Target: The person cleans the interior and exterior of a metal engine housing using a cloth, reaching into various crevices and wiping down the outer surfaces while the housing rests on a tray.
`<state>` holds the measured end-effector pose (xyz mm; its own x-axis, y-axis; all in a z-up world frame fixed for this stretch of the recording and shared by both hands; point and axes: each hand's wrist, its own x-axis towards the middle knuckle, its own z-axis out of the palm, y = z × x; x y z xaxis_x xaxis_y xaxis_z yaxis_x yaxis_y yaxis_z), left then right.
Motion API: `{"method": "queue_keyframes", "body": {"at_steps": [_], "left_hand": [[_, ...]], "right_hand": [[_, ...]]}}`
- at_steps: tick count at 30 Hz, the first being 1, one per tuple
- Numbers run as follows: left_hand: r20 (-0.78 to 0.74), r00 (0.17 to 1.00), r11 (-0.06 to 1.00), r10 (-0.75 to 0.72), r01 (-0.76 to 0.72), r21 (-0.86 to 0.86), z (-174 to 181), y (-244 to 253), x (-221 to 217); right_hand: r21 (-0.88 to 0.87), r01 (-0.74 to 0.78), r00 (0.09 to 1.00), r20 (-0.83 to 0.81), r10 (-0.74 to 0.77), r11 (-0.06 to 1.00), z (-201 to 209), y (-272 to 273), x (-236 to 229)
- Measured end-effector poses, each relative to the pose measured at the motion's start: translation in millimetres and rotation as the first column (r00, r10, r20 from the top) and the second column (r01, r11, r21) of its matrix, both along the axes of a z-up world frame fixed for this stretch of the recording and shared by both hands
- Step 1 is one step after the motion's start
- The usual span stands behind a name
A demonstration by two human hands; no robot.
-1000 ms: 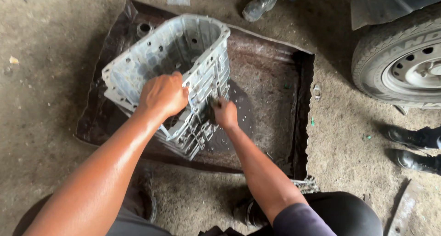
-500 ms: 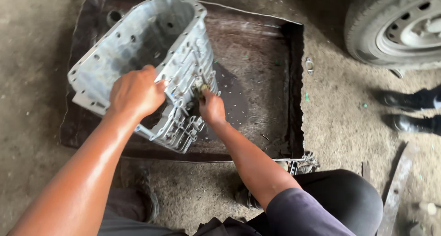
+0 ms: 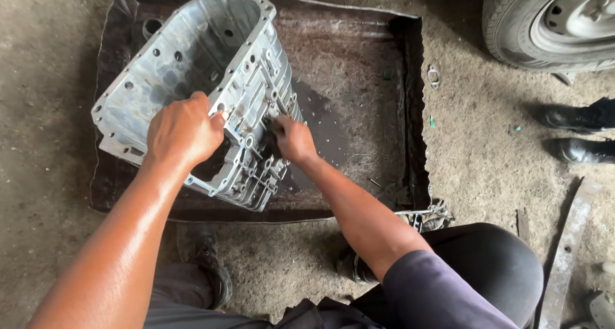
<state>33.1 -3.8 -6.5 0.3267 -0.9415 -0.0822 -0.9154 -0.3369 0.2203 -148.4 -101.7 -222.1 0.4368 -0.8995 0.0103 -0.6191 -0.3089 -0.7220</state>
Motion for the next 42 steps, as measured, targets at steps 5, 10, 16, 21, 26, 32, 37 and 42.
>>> {"method": "queue_keyframes", "body": {"at_steps": [5, 10, 16, 21, 26, 32, 37, 42], "left_hand": [[-0.011, 1.000, 1.000, -0.024, 0.024, -0.005, -2.5, 1.2, 4.3], [-0.012, 1.000, 1.000, -0.025, 0.025, -0.010, -1.6, 1.6, 0.4], [0.013, 1.000, 1.000, -0.014, 0.014, 0.005, -3.1, 2.3, -2.0], [0.017, 1.000, 1.000, -0.019, 0.019, -0.005, -4.5, 2.4, 2.1], [0.038, 0.999, 1.000, -0.011, 0.010, 0.005, -8.4, 2.4, 6.0], [0.030, 0.999, 0.999, 0.018, -0.019, 0.030, -1.8, -0.7, 4.3], [0.040, 0.999, 1.000, 0.013, -0.014, 0.028, -8.4, 0.8, 3.3], [0.026, 1.000, 0.999, 0.014, -0.015, 0.038, -6.5, 3.1, -0.2]], "right_hand": [[0.004, 0.093, 0.994, 0.051, -0.093, 0.996, -4.8, 20.9, 4.7], [0.037, 0.113, 0.979, 0.168, -0.118, 0.993, -48.9, 26.5, -14.3], [0.389, 0.206, 0.792, 0.472, -0.386, 0.898, -86.1, 39.9, -9.9], [0.350, 0.173, 0.818, 0.469, -0.333, 0.920, -46.0, 30.4, -4.4], [0.182, 0.178, 0.911, 0.340, -0.232, 0.967, 20.4, 39.9, 30.9], [0.042, 0.121, 0.977, 0.170, -0.126, 0.992, 17.4, 61.4, 0.1], [-0.069, 0.053, 0.945, 0.327, -0.028, 0.996, 34.3, 68.1, 11.4], [0.043, -0.062, 0.995, 0.085, 0.059, 0.997, 44.6, 64.8, -2.7]]}}
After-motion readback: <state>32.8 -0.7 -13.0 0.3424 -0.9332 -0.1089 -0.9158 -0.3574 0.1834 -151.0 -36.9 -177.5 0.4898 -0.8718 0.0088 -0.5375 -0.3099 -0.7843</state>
